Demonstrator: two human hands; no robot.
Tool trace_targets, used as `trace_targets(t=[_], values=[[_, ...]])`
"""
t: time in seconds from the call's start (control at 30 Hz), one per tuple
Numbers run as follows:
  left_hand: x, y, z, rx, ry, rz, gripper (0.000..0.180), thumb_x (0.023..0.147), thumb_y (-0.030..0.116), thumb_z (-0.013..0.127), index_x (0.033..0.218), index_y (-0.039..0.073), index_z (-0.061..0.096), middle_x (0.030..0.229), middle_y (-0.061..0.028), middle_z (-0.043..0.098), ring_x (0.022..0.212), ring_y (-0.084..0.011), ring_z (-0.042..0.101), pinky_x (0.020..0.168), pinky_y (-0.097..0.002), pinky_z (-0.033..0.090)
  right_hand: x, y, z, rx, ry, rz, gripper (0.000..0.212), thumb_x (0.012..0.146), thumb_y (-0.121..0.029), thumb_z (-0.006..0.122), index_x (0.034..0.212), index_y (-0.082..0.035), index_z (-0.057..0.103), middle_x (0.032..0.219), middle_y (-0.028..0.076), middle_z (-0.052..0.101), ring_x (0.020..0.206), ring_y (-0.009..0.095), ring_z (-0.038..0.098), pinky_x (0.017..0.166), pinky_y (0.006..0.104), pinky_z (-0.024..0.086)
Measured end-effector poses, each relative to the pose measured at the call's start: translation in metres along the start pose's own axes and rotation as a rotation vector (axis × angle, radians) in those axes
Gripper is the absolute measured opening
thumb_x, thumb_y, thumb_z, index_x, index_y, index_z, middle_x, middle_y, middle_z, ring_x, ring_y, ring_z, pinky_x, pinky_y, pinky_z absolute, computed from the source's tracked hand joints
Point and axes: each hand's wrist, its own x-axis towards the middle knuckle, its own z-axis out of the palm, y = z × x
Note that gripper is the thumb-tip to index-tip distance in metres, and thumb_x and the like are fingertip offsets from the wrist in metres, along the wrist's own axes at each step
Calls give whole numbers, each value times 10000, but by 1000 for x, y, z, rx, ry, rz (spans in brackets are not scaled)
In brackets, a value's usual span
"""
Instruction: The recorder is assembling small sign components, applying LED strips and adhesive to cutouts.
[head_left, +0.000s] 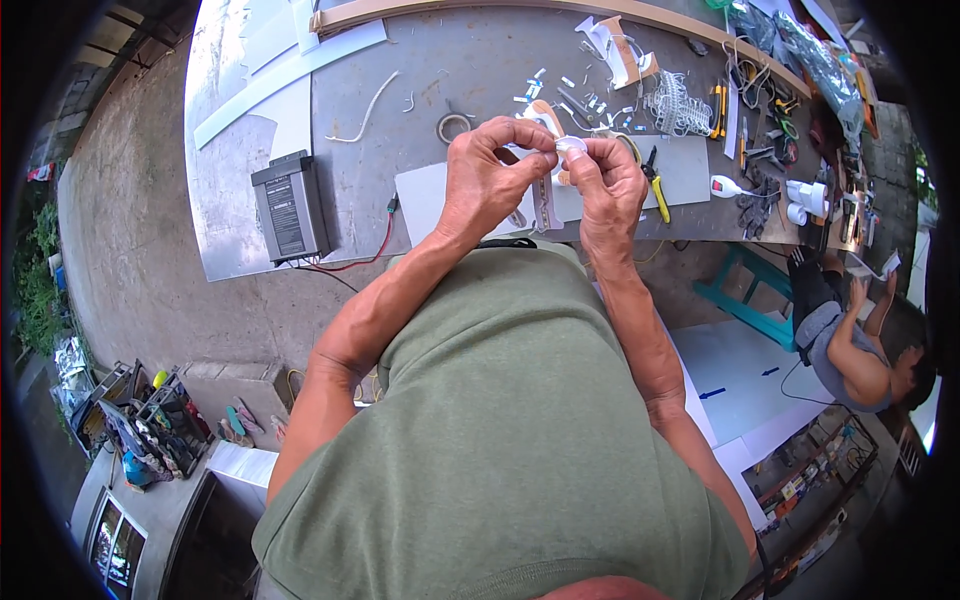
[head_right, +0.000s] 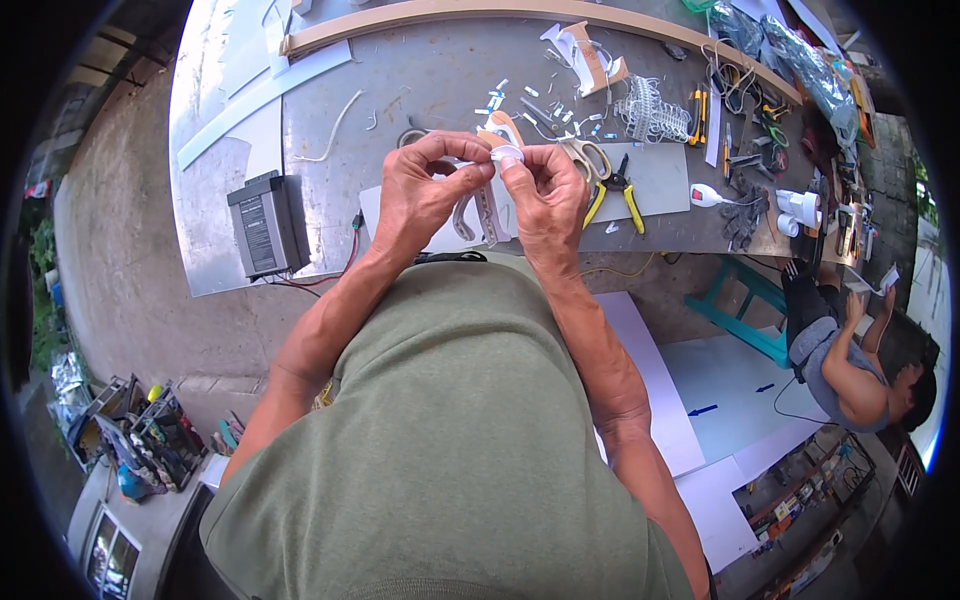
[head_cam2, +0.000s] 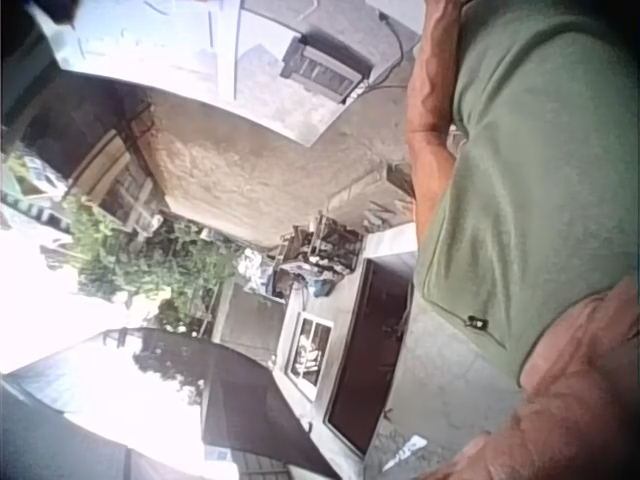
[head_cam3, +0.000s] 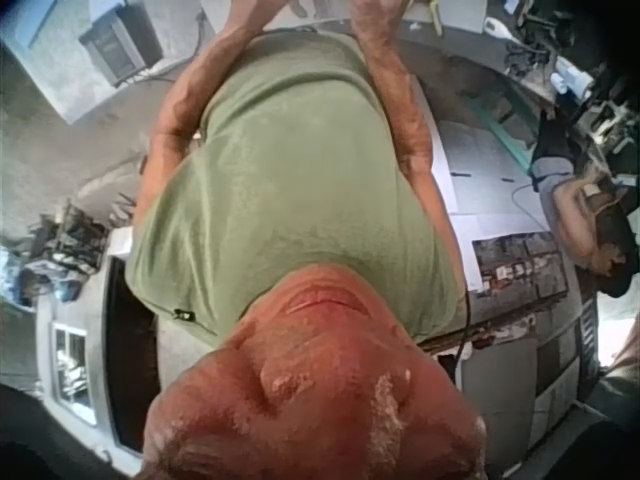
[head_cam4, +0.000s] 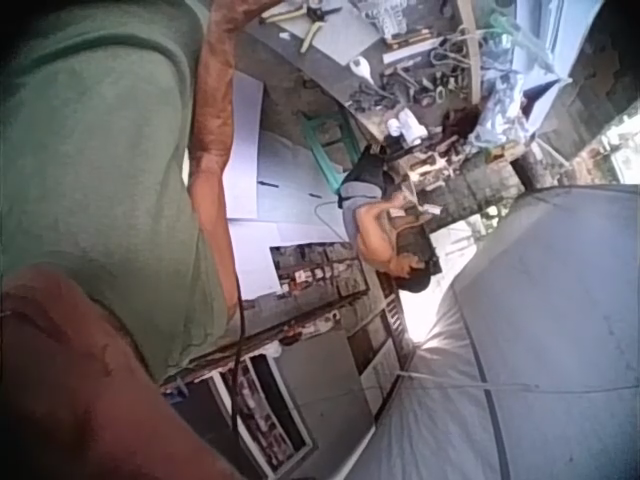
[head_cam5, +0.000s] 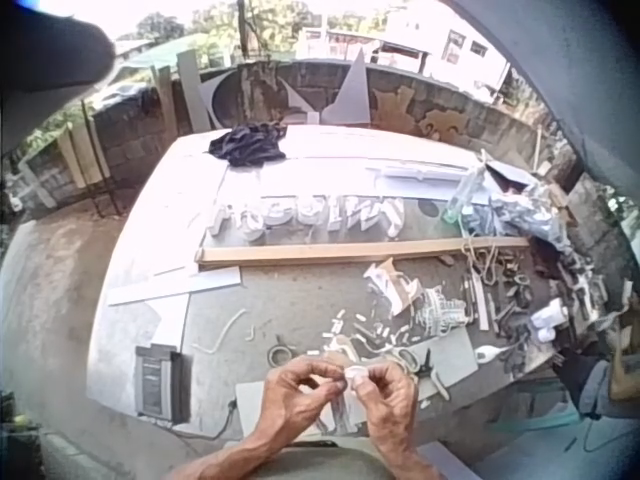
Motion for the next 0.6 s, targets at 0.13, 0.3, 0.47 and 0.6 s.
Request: trace_targets(t=[0.13,0.3,0.47,0.6], values=[[5,-12,-2,82,-5,101,153,781,46,795,926,14,757,1036,-72,713,853,-113,657,724,-256,545,2,1,-1,-11,7,12,144,894,-107,720,934,13,652,814,3,644,703,28,544,623,195,446],[7,-23,-3,-293,-31,6,132,783,72,776,911,41,765,995,-50,727,831,-123,659,702,-276,541,2,-4,-3,43,-19,60,149,900,-114,706,947,17,653,822,29,665,708,46,560,646,200,450],[6,-7,-8,-217,-35,-31,182,810,50,771,991,44,751,955,-39,732,834,-119,667,744,-272,556,5,-8,-4,63,-37,68,153,899,-117,706,952,16,654,824,37,671,720,55,573,662,200,454],[4,-4,-7,-7,-33,146,176,831,39,769,1006,51,748,961,-48,735,848,-112,671,748,-266,566,6,-10,-2,96,-49,72,151,897,-114,708,955,15,656,824,39,671,723,55,578,661,201,455]])
